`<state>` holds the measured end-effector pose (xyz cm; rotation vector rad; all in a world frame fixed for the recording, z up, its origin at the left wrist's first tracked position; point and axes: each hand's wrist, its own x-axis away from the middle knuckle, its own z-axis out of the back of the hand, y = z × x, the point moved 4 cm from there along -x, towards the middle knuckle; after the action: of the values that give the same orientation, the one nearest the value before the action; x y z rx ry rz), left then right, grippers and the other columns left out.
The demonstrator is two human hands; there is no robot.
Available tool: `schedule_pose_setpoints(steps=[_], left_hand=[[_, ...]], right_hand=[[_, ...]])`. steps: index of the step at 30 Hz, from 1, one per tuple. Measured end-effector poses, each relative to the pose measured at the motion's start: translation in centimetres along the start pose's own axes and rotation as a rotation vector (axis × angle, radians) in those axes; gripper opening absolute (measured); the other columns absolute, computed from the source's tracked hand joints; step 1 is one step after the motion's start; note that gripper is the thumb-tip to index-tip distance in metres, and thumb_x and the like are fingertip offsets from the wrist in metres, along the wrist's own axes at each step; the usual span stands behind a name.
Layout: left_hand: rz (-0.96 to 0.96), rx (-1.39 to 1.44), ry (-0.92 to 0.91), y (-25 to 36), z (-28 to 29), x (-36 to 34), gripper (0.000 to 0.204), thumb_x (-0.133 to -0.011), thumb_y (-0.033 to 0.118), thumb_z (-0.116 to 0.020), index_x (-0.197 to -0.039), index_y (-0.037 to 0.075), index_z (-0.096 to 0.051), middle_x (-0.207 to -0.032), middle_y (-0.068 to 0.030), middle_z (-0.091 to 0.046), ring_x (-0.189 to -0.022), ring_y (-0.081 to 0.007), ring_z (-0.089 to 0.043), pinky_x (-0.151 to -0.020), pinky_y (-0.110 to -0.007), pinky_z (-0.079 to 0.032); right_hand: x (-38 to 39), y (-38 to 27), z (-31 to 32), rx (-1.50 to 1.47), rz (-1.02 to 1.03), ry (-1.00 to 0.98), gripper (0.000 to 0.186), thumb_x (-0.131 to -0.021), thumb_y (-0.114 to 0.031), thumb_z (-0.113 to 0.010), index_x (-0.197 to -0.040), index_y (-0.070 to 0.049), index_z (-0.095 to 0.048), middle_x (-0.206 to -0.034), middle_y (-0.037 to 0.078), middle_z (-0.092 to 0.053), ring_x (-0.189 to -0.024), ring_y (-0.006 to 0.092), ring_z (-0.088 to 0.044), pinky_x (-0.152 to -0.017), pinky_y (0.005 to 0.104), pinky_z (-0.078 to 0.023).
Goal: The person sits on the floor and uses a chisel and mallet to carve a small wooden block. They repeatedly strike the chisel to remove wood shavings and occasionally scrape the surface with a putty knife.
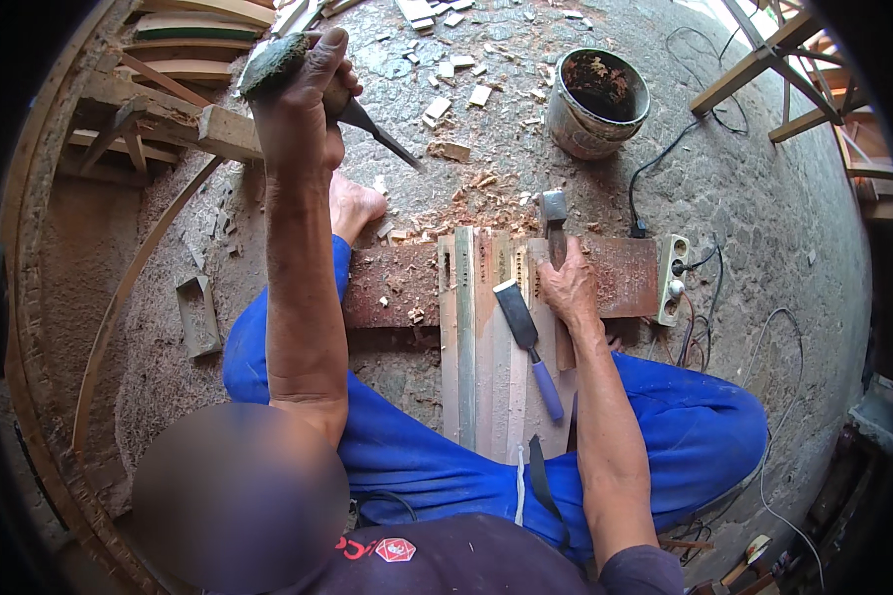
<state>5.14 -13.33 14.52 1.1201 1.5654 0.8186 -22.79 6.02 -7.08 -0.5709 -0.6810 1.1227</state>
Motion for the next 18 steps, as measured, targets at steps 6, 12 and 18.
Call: schedule_pose_setpoints(steps=[6,12,18], left_hand=[[-0.273,-0.244,0.018,7.9,1.2,3.6,0.025,-0.087,0.017,-0.084,-0.094,0.001,-0.066,-0.075,-0.0065,-0.066,-0.064,-0.0104,-0.059,-0.057,-0.022,-0.042],[-0.23,-0.138,0.213,11.8,3.9,7.4,0.017,-0.091,0.013,-0.078,-0.094,0.002,-0.065,-0.076,-0.0066,-0.065,-0.068,-0.0157,-0.062,-0.068,-0.03,-0.05],[-0.161,-0.065,0.288,10.6,4.6,9.8,0.025,-0.089,0.019,-0.082,-0.093,0.001,-0.065,-0.071,-0.0036,-0.063,-0.058,-0.0082,-0.053,-0.053,-0.022,-0.039]], right_hand=[[-0.8,-0.9,1.2,0.047,0.093,-0.135,0.051,-0.085,-0.032,-0.067,-0.125,-0.003,-0.056,-0.102,0.025,-0.069,-0.091,0.0356,-0.069,-0.08,0.0476,-0.054],[1.9,-8.9,3.8,-0.002,0.099,-0.562,0.045,-0.084,-0.028,-0.071,-0.121,-0.007,-0.058,-0.078,0.009,-0.06,-0.067,0.0193,-0.062,-0.055,0.0357,-0.052],[7.8,-8.2,-2.0,-0.152,-0.001,-1.108,0.034,-0.088,-0.026,-0.075,-0.108,-0.007,-0.056,-0.063,0.002,-0.053,-0.049,0.013,-0.054,-0.043,0.0303,-0.043]])
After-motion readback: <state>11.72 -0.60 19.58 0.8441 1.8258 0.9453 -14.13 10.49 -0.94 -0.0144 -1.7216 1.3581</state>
